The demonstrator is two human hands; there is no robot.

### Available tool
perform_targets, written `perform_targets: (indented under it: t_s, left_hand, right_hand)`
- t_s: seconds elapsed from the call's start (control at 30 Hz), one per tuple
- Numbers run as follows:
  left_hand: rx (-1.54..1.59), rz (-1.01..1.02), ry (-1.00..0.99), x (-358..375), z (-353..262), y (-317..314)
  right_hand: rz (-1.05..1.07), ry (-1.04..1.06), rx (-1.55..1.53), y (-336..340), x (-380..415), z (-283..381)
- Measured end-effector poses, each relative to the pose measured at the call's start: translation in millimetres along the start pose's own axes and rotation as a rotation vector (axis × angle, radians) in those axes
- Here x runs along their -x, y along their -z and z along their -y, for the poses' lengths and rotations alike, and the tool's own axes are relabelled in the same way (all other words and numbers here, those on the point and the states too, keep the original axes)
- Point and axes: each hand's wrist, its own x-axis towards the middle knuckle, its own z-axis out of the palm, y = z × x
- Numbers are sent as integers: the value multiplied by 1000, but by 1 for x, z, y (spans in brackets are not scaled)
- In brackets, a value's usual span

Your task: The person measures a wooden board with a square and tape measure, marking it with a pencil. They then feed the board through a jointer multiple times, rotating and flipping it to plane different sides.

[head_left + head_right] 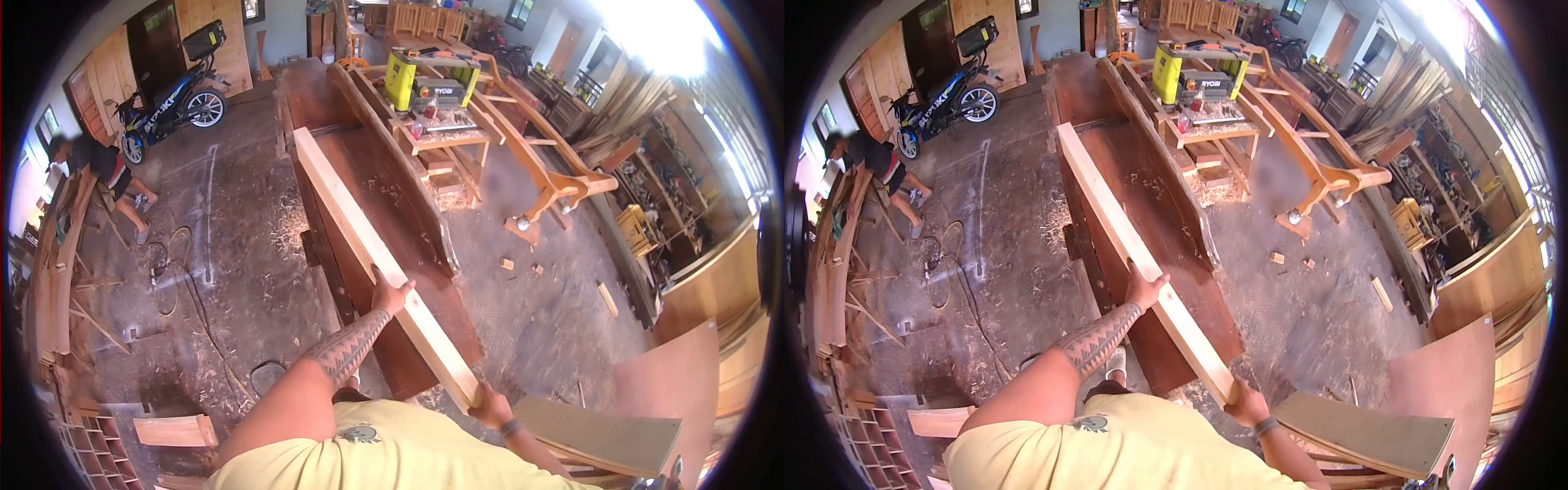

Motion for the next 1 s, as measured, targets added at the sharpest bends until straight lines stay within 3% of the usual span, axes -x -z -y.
perform_targets:
  t_s: [0.23,0.33,0.4,0.5,0.63,0.8,0.87,1.0]
  left_hand:
    - [10,159,-34,51,-1,-47]
    - [-57,201,-4,50,-9,-60]
    - [-234,197,49,67,-29,-71]
    - [-250,237,78,86,-22,-92]
    - [-10,350,172,63,17,-104]
    - [-31,206,144,33,14,-106]
    - [-140,38,115,28,2,-104]
    - [-101,151,157,1,-1,-91]
  right_hand:
    - [-52,-20,19,-28,63,-46]
    - [-127,14,40,-22,56,-48]
    - [-82,-19,11,-9,39,-34]
    - [-61,-24,-25,-1,10,-17]
    - [-85,-11,-9,1,-20,9]
    - [-72,-29,19,14,-50,30]
    - [-98,20,39,18,-62,38]
    - [-55,-94,-43,21,-85,55]
